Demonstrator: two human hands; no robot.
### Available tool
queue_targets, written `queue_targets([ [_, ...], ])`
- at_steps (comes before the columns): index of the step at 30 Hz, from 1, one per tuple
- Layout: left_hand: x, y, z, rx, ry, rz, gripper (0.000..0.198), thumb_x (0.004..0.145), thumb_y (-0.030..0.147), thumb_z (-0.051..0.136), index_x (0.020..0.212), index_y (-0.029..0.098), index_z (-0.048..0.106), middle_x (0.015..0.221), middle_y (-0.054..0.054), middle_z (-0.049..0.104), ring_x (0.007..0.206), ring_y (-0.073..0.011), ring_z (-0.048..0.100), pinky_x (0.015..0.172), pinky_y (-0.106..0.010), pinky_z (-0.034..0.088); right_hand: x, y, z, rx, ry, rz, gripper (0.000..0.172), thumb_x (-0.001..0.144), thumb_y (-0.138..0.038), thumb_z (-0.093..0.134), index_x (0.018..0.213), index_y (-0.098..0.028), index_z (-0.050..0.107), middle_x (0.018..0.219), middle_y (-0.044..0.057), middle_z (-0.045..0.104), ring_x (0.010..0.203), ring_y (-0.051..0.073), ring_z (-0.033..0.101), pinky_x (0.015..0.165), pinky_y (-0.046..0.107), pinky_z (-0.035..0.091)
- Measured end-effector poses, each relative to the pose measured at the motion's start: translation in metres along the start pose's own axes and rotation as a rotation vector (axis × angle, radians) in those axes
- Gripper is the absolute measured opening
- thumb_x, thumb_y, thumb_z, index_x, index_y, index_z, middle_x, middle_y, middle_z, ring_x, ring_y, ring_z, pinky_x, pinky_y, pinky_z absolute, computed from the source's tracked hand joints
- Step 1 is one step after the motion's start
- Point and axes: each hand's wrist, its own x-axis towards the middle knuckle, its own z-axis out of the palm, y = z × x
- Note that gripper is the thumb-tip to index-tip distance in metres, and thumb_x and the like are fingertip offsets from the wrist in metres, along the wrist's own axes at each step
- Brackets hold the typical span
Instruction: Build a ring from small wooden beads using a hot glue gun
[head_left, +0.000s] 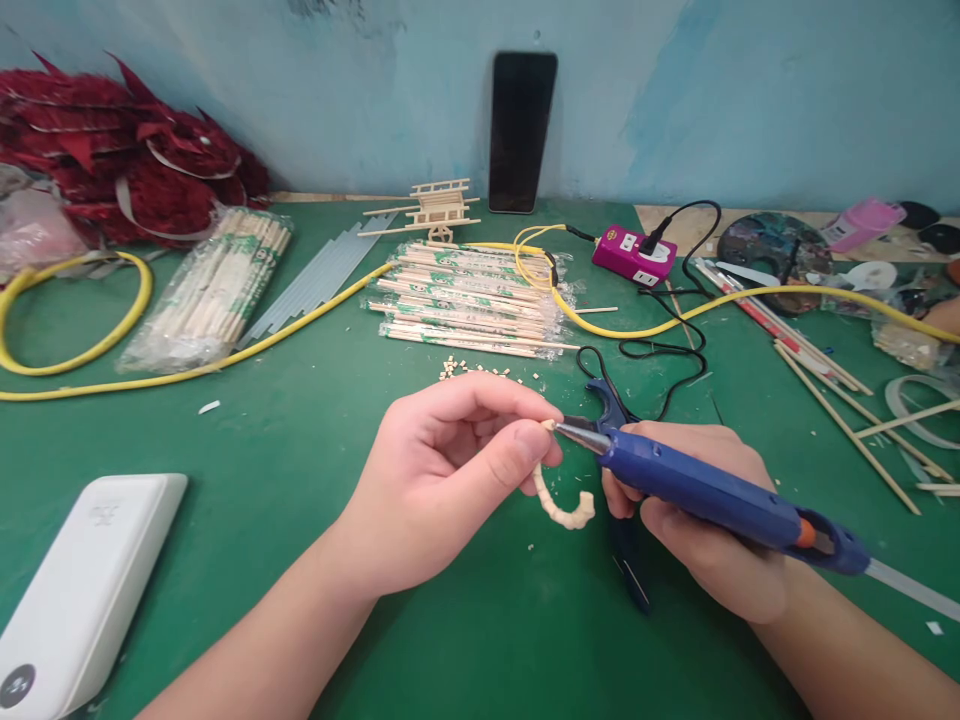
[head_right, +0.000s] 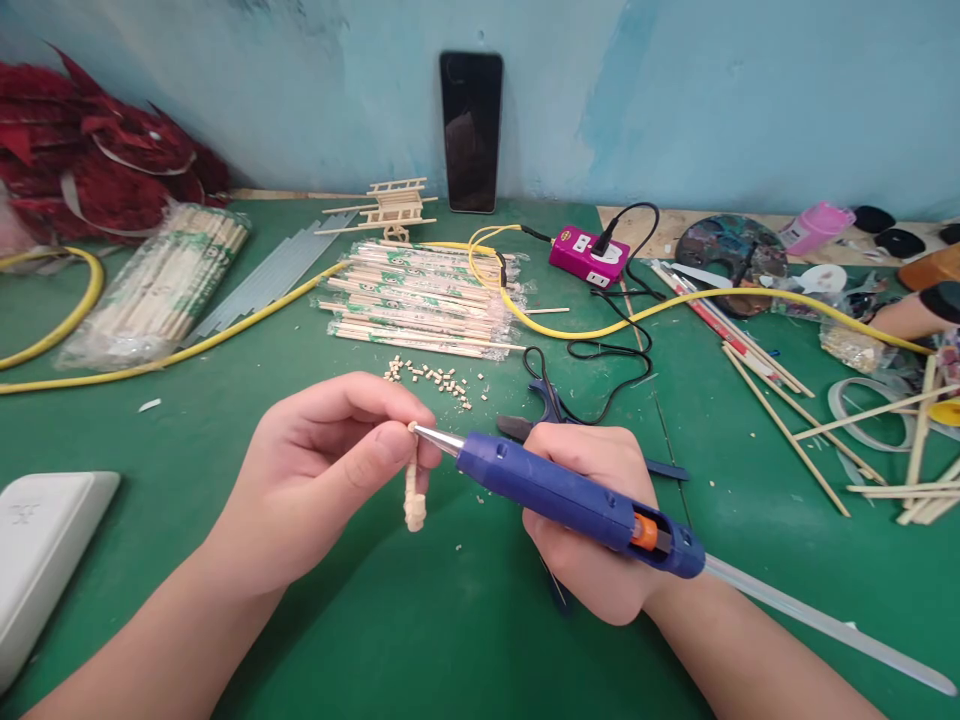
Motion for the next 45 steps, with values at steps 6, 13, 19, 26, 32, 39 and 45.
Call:
queue_targets([
  [6,-0.001,0.001,0.0007,0.008,-0.001,0.017,0.004,0.104,0.023,0.081,0.103,0.022,0.085,0.085,-0.002,0.08,0.071,-0.0131,0.074,0.062,-0.022,0.065,0.0011,-0.0006,-0.0003,-0.006,0.003,0.001,0.024,0.085,-0.022,0.054,0.063,-0.022,0.064,0.056,0.001,0.066,0.047,0.016,0.061,0.046,0.031,0.043],
  [13,-0.0018,0.0022,0.0017,0.014,0.018,0.02,0.004,0.103,0.023,0.082,0.101,0.021,0.085,0.084,-0.004,0.08,0.069,-0.0142,0.074,0.061,-0.023,0.065,-0.0016,-0.0004,-0.0019,0.016,-0.013,0.031,0.021,0.084,-0.022,0.057,0.064,-0.023,0.061,0.057,0.002,0.067,0.048,0.017,0.06,0.046,0.032,0.042],
  [19,-0.0011,0.0021,0.0022,0.02,0.018,0.022,0.003,0.102,0.023,0.082,0.101,0.022,0.085,0.084,-0.003,0.081,0.069,-0.0141,0.074,0.062,-0.023,0.065,-0.0016,-0.0003,-0.0016,0.015,-0.011,0.038,0.02,0.085,-0.021,0.058,0.065,-0.024,0.057,0.058,0.001,0.067,0.049,0.017,0.061,0.048,0.032,0.042],
  [26,-0.0021,0.0032,0.0026,0.023,0.028,0.029,0.003,0.102,0.022,0.083,0.101,0.02,0.085,0.084,-0.004,0.081,0.069,-0.0147,0.075,0.062,-0.023,0.066,-0.005,0.0032,-0.0019,0.024,-0.015,0.037,0.021,0.086,-0.02,0.058,0.066,-0.024,0.055,0.058,0.001,0.066,0.049,0.016,0.059,0.049,0.031,0.042],
  [32,-0.0015,0.0039,0.0016,0.021,0.032,0.024,0.003,0.101,0.022,0.084,0.102,0.022,0.086,0.085,-0.004,0.082,0.069,-0.0146,0.076,0.063,-0.023,0.066,-0.007,0.0056,0.001,0.035,-0.012,0.036,0.021,0.088,-0.021,0.059,0.067,-0.024,0.056,0.06,0.002,0.065,0.05,0.017,0.059,0.05,0.033,0.041],
  [39,-0.0011,0.0038,0.0027,-0.002,0.04,0.032,0.004,0.101,0.021,0.083,0.1,0.022,0.087,0.084,-0.003,0.082,0.068,-0.0135,0.075,0.062,-0.022,0.066,-0.0021,0.0,-0.0014,0.02,-0.013,0.034,0.02,0.086,-0.021,0.058,0.066,-0.024,0.053,0.059,0.001,0.066,0.049,0.017,0.061,0.049,0.033,0.042],
  [45,-0.0022,0.0026,0.002,0.003,0.041,0.038,0.003,0.101,0.021,0.084,0.102,0.022,0.087,0.085,-0.003,0.082,0.069,-0.0136,0.076,0.062,-0.022,0.066,-0.006,0.0052,-0.0006,-0.003,-0.018,0.023,0.021,0.086,-0.021,0.056,0.065,-0.024,0.055,0.059,0.001,0.066,0.05,0.016,0.06,0.049,0.032,0.042],
])
